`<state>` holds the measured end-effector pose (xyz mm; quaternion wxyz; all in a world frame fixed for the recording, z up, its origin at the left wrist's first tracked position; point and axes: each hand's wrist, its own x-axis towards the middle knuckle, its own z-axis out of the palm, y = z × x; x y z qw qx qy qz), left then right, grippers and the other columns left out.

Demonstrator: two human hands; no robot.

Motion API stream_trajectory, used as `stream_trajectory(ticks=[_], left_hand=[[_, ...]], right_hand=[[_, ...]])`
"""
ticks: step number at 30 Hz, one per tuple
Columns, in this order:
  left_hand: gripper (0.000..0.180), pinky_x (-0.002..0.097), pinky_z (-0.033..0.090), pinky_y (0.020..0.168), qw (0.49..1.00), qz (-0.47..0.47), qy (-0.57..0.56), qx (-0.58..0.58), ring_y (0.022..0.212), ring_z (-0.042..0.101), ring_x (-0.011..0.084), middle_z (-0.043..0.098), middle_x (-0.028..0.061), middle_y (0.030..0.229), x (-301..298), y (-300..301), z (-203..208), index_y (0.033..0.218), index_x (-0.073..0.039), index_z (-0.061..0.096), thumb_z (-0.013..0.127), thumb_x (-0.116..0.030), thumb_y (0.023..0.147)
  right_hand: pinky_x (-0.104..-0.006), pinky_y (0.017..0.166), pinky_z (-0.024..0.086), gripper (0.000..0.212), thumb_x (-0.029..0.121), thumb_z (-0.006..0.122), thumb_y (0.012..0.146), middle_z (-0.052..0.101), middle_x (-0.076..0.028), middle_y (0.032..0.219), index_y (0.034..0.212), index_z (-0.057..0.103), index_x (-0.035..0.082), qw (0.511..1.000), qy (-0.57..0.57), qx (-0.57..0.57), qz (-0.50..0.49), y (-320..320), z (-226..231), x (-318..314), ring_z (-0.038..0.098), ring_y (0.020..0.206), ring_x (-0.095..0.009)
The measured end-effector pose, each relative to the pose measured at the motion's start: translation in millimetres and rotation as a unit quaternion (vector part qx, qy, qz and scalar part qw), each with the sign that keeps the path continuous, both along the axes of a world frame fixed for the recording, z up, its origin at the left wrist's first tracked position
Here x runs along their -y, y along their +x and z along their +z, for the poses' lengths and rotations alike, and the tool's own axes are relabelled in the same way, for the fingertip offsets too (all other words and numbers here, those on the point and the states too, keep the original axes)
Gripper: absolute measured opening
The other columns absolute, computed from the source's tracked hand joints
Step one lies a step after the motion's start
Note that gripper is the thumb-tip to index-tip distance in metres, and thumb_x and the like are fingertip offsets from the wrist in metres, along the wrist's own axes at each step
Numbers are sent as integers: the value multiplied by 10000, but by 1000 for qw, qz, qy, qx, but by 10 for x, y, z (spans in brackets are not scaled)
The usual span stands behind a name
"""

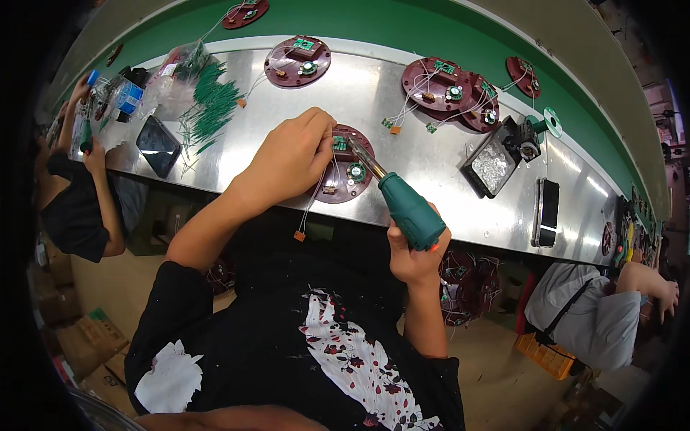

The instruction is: Soldering electronic components onto circular printed circuit boards at an assembly line station.

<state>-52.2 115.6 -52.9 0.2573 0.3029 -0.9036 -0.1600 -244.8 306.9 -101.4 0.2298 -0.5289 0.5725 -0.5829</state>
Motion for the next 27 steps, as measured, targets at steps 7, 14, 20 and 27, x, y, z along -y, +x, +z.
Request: stream_trajectory(ticks=[7, 14, 20, 27], left_hand=[[131, 483, 520, 745, 1000, -22, -16, -2, 795, 616, 403, 597, 210, 905, 4, 8, -40, 923, 38, 561, 639, -56, 873], [170, 466, 494, 823, 999, -35, 5, 25, 882, 591, 401, 584, 191, 973, -28, 27, -33, 1068, 27, 544, 601, -20, 915], [147, 475, 491, 874, 998, -57, 23, 28, 927, 604, 409, 620, 199, 1019, -12, 68, 32, 1037, 17, 544, 608, -18, 909], [116, 469, 488, 985, 994, -70, 74, 42, 995, 624, 407, 666, 195, 1082, 32, 106, 85, 970, 3, 545, 632, -29, 901]], right_hand=[[-335, 743, 528, 671, 558, 537, 1053, 651, -108, 815, 1231, 589, -87, 995, -23, 62, -79, 43, 15, -30, 632, 739, -161], [-318, 716, 518, 669, 565, 555, 1041, 675, -112, 897, 1206, 625, -80, 991, -62, 80, -90, 39, -2, -52, 623, 714, -149], [-306, 679, 513, 665, 562, 566, 1037, 698, -126, 967, 1214, 634, -76, 989, -73, 89, -92, -39, -23, -107, 615, 689, -139], [-362, 769, 531, 701, 593, 518, 1047, 653, -124, 844, 1223, 587, -82, 989, -55, 84, -108, -43, 7, -115, 648, 749, -197]])
